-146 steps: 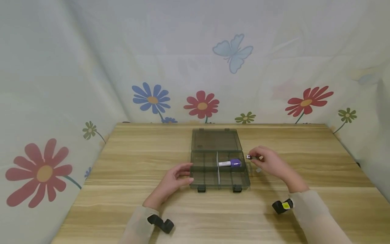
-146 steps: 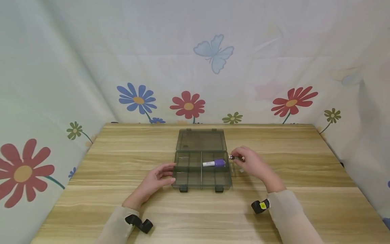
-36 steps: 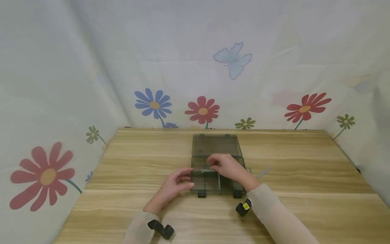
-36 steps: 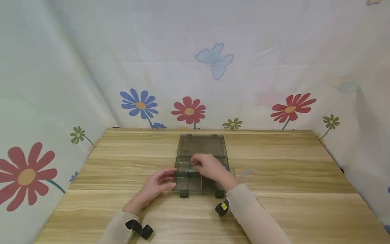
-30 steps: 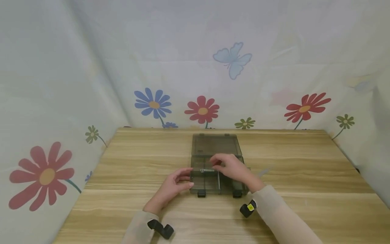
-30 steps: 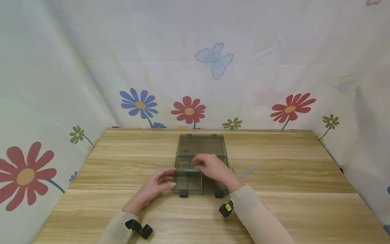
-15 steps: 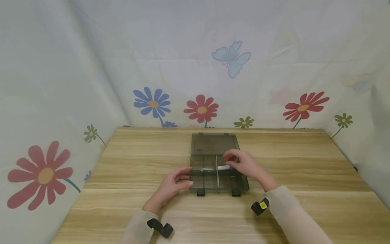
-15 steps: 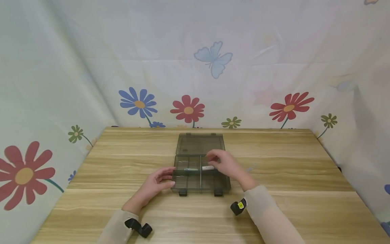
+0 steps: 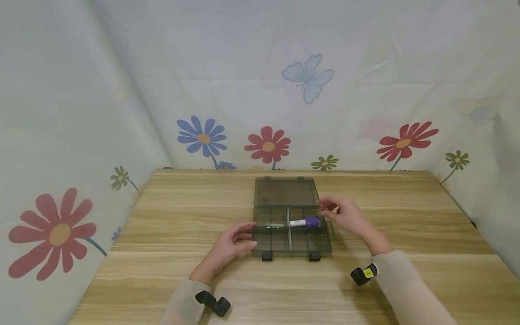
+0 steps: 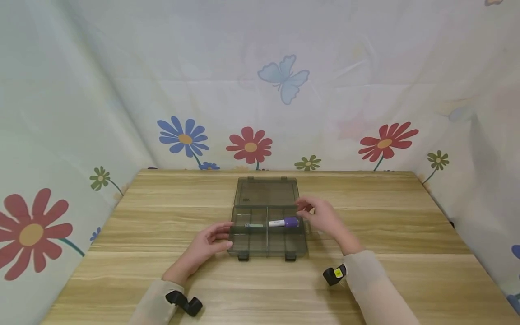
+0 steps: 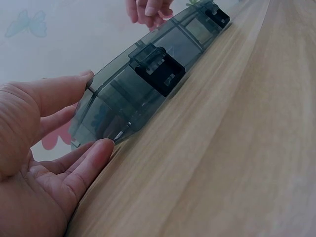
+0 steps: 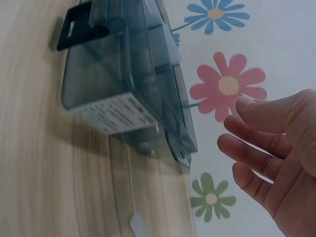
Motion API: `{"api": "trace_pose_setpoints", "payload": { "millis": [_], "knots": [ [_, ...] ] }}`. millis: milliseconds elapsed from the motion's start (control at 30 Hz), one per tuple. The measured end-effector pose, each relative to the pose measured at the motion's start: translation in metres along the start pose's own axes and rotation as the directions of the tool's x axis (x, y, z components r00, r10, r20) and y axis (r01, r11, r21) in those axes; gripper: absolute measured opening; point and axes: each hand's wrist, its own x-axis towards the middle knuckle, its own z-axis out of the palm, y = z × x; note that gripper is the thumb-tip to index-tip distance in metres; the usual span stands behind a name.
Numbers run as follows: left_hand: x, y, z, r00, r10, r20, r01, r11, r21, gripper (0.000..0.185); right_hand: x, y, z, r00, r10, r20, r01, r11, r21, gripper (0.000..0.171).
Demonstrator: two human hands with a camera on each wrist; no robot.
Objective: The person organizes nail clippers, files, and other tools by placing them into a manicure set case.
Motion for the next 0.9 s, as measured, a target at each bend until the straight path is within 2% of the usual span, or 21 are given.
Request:
{"api": "trace_pose_setpoints", "payload": {
  "millis": [167, 433, 633, 700, 767, 900],
  "knots": [
    [0.001, -0.002, -0.001, 1.000, 0.014, 0.002, -0.014, 1.000, 0.008, 0.058, -0.006, 0.011, -0.010, 1.000, -0.013, -0.027, 0.012, 0.999, -0.036, 0.023],
    [0.001, 0.001, -0.001, 1.000, -0.005, 0.002, 0.005, 1.000, -0.006, 0.058, -0.018, 0.024, -0.029, 0.998, 0.060, -0.022, -0.061, 0.997, -0.055, 0.023],
    [-0.008, 0.024, 0.002, 1.000, -0.016, 0.023, 0.016, 1.000, -0.004, 0.058, -0.024, 0.033, -0.035, 0.994, 0.106, 0.023, -0.105, 0.993, -0.056, 0.027],
    [-0.009, 0.028, 0.002, 0.999, -0.023, 0.028, 0.023, 1.000, -0.001, 0.059, -0.025, 0.036, -0.035, 0.994, 0.107, 0.037, -0.105, 0.992, -0.069, 0.028],
    [-0.009, 0.025, 0.002, 0.999, -0.020, 0.026, 0.020, 1.000, -0.004, 0.059, -0.026, 0.040, -0.035, 0.993, 0.104, 0.051, -0.100, 0.992, -0.084, 0.029],
    [-0.003, 0.009, 0.000, 1.000, -0.015, 0.013, 0.015, 1.000, -0.005, 0.059, -0.028, 0.047, -0.036, 0.992, 0.101, 0.072, -0.092, 0.987, -0.129, 0.028]
  ]
}}
